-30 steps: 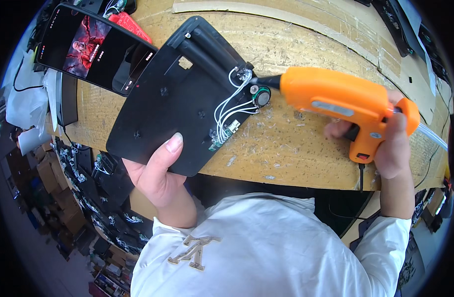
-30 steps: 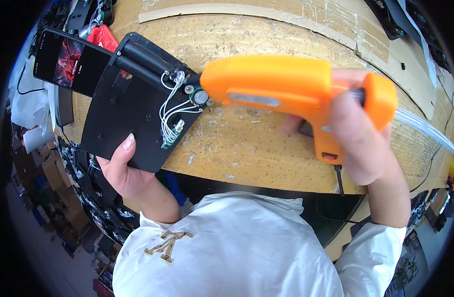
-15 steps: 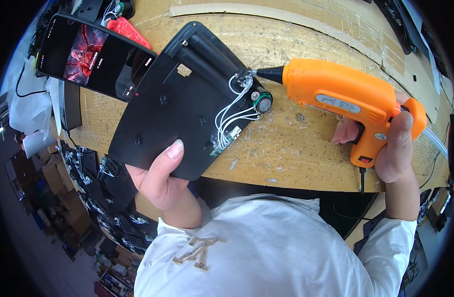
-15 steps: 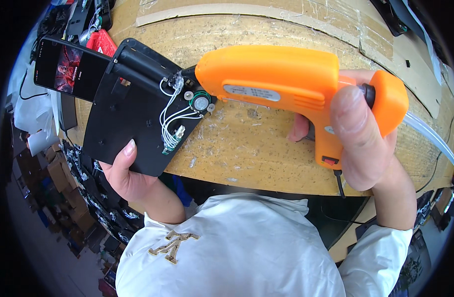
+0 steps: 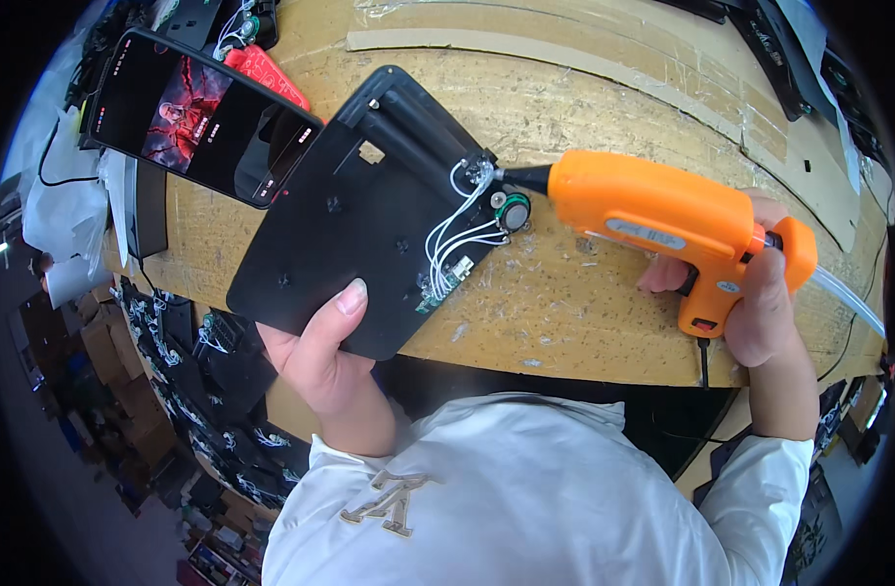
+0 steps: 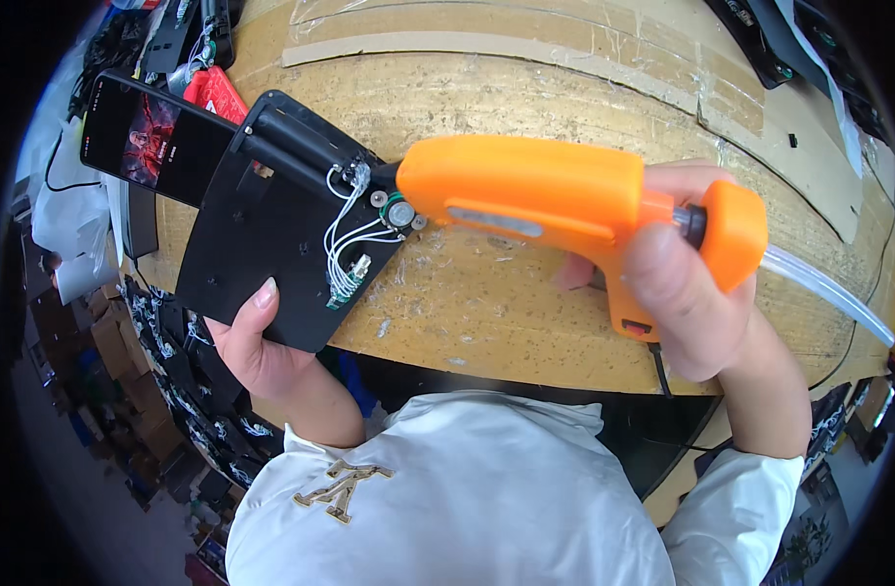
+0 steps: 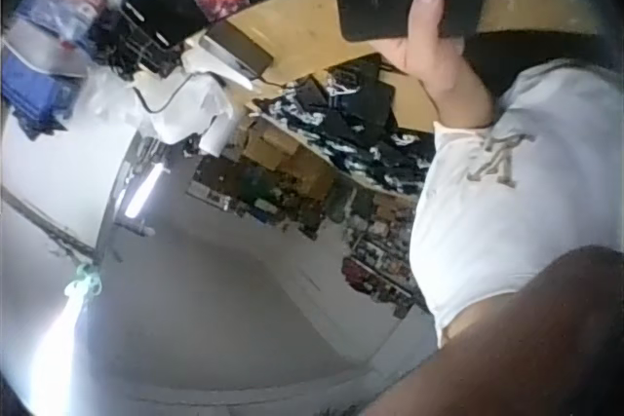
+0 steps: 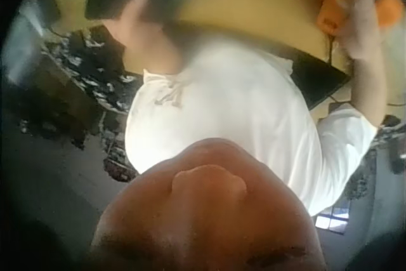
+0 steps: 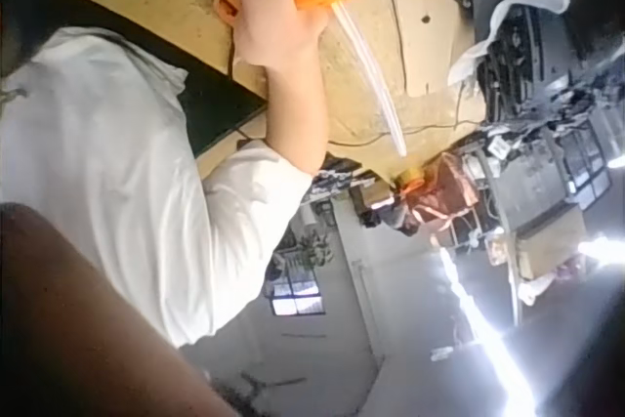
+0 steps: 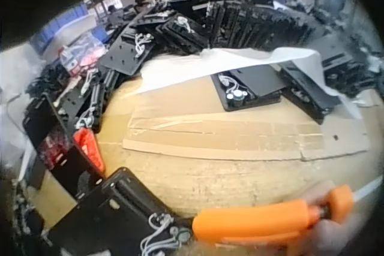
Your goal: The person uses an orange hot glue gun to apply adhesive to the internal components of a black electronic device. They repeatedly pick up the device, apply glue to specific areas near the wires and circuit board, and place it back on the table.
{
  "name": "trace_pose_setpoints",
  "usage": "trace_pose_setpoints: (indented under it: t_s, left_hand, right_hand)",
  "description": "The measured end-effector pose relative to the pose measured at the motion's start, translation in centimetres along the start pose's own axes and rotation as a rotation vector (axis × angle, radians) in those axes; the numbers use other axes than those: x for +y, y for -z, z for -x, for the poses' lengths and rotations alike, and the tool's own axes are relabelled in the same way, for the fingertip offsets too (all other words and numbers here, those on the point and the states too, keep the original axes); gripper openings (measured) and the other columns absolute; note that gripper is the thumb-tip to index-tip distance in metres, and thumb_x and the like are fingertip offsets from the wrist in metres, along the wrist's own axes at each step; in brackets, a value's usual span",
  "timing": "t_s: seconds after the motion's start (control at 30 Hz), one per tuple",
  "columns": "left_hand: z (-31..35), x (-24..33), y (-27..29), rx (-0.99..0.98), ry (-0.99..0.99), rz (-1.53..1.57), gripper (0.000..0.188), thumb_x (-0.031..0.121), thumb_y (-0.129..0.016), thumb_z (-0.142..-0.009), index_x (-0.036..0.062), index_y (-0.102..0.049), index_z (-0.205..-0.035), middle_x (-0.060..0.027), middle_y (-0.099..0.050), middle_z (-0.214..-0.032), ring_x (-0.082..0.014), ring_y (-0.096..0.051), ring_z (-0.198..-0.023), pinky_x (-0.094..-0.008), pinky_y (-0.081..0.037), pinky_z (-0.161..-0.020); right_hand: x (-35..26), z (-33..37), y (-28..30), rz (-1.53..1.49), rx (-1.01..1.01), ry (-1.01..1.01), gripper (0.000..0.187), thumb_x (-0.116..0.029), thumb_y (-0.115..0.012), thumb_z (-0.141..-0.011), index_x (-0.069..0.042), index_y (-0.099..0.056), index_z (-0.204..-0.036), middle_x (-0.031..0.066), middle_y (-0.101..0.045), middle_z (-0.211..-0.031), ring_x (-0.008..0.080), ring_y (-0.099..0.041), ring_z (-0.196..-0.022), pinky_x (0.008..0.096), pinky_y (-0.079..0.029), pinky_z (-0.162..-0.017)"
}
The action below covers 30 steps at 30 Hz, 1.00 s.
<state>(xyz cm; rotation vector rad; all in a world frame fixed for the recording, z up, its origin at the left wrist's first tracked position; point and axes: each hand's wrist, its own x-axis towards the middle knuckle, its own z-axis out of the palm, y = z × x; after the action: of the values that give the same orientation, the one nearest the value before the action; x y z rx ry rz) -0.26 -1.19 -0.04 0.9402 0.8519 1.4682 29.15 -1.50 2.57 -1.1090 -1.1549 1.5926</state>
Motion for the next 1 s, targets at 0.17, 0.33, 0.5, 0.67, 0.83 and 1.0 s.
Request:
trace_pose_setpoints:
  t_s: [0.17,0.33,0.5,0.67,0.83,1.0]
  left_hand:
    - [-0.3,0.5,-0.3,0.047,0.057,0.175,0.053,-0.006,-0.046,-0.076,-0.0108,-0.040,-0.128,-0.0250,-0.054,-0.119,-0.0321,-0.060,-0.105,-0.0412,-0.049,-0.092]
    - [1.7,1.4,1.8,0.002,0.079,0.225,0.049,-0.007,-0.051,-0.080,-0.0084,-0.040,-0.129,-0.0220,-0.055,-0.119,-0.0309,-0.060,-0.105,-0.0433,-0.049,-0.091]
    - [6.0,2.4,3.4,-0.104,0.147,0.292,0.056,-0.003,-0.062,-0.078,-0.0071,-0.038,-0.128,-0.0220,-0.055,-0.118,-0.0318,-0.059,-0.106,-0.0435,-0.050,-0.091]
    - [9.6,2.4,3.5,-0.121,0.310,0.363,0.059,-0.003,-0.066,-0.072,-0.0020,-0.040,-0.125,-0.0196,-0.055,-0.117,-0.0276,-0.059,-0.107,-0.0386,-0.050,-0.091]
    - [11.6,2.5,4.2,-0.129,0.376,0.291,0.056,-0.004,-0.067,-0.071,0.0000,-0.043,-0.121,-0.0165,-0.057,-0.112,-0.0238,-0.059,-0.104,-0.0367,-0.049,-0.090]
    - [12.1,3.1,4.1,-0.093,0.414,0.185,0.057,-0.006,-0.069,-0.068,0.0013,-0.043,-0.119,-0.0116,-0.058,-0.104,-0.0197,-0.059,-0.096,-0.0323,-0.047,-0.087]
  right_hand:
    - [-0.7,0.3,1.5,0.171,0.266,0.210,0.048,-0.042,-0.059,-0.087,0.004,-0.063,-0.099,0.0090,-0.065,-0.084,0.0178,-0.063,-0.078,0.0312,-0.050,-0.070]
    - [-4.6,1.1,-1.5,1.540,0.368,-0.048,0.035,-0.023,-0.070,-0.076,0.000,-0.062,-0.101,0.0166,-0.064,-0.094,0.0343,-0.060,-0.085,0.0373,-0.048,-0.075]
    - [-3.4,5.4,-4.2,1.441,0.360,0.392,0.042,-0.013,-0.072,-0.075,0.007,-0.057,-0.109,0.0167,-0.064,-0.099,0.0316,-0.063,-0.096,0.0359,-0.050,-0.083]
    - [-2.6,8.5,-10.4,0.004,-0.118,-0.150,0.036,0.002,-0.064,-0.082,0.009,-0.054,-0.116,0.0171,-0.066,-0.100,0.0188,-0.065,-0.093,0.0276,-0.053,-0.079]
    - [-2.6,8.2,-11.4,-0.160,-0.305,-0.440,0.027,0.008,-0.056,-0.087,0.010,-0.056,-0.114,0.0147,-0.066,-0.098,0.0146,-0.065,-0.089,0.0253,-0.054,-0.077]
    - [-1.6,8.8,-11.5,-0.065,-0.295,-0.406,0.020,0.009,-0.056,-0.086,0.010,-0.060,-0.105,0.0121,-0.068,-0.089,0.0117,-0.065,-0.081,0.0229,-0.053,-0.072]
